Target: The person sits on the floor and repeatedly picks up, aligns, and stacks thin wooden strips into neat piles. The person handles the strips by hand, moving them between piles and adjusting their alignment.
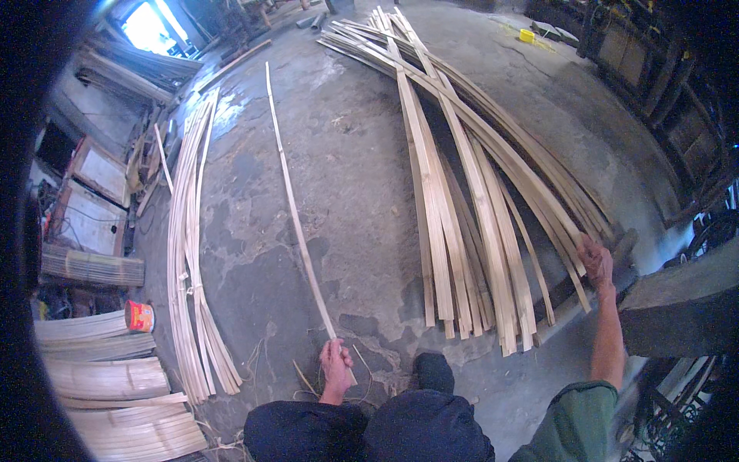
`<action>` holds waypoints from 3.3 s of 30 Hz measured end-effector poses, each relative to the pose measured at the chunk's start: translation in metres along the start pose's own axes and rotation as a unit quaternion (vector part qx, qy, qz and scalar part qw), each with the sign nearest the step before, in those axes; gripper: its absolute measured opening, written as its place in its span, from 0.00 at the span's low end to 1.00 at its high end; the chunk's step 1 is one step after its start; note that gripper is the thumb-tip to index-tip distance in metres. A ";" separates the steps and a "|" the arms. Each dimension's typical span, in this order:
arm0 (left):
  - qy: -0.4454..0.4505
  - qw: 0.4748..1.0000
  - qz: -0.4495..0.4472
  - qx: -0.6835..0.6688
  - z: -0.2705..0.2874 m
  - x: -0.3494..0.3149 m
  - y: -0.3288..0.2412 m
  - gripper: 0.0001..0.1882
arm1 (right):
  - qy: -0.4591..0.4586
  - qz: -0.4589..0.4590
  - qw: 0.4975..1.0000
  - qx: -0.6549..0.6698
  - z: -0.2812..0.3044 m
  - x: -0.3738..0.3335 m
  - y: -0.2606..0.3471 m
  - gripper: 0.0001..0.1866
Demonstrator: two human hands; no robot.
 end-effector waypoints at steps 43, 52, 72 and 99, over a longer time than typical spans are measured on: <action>0.202 0.857 -0.396 0.260 -0.028 -0.021 0.000 0.16 | -0.054 -0.037 0.951 0.303 -0.118 -0.034 0.379 0.24; 0.140 0.897 -0.317 0.274 0.026 -0.031 0.030 0.12 | -0.009 -0.059 0.954 0.294 -0.129 -0.056 0.361 0.23; 0.112 0.912 -0.299 0.256 0.025 -0.035 0.029 0.11 | 0.021 -0.037 0.972 0.231 -0.149 -0.076 0.343 0.24; -0.455 0.686 -0.378 0.423 0.320 0.106 -0.143 0.26 | 0.123 0.103 0.969 0.188 -0.144 -0.111 0.389 0.18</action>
Point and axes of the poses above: each hand's wrist, its own x-axis towards the middle knuckle, its own z-axis out of the back of the hand, y = z × x, the point moved 2 cm from there along x, towards the middle knuckle, and after that the axes turned 13 degrees about -y, right-handed, at the moved point
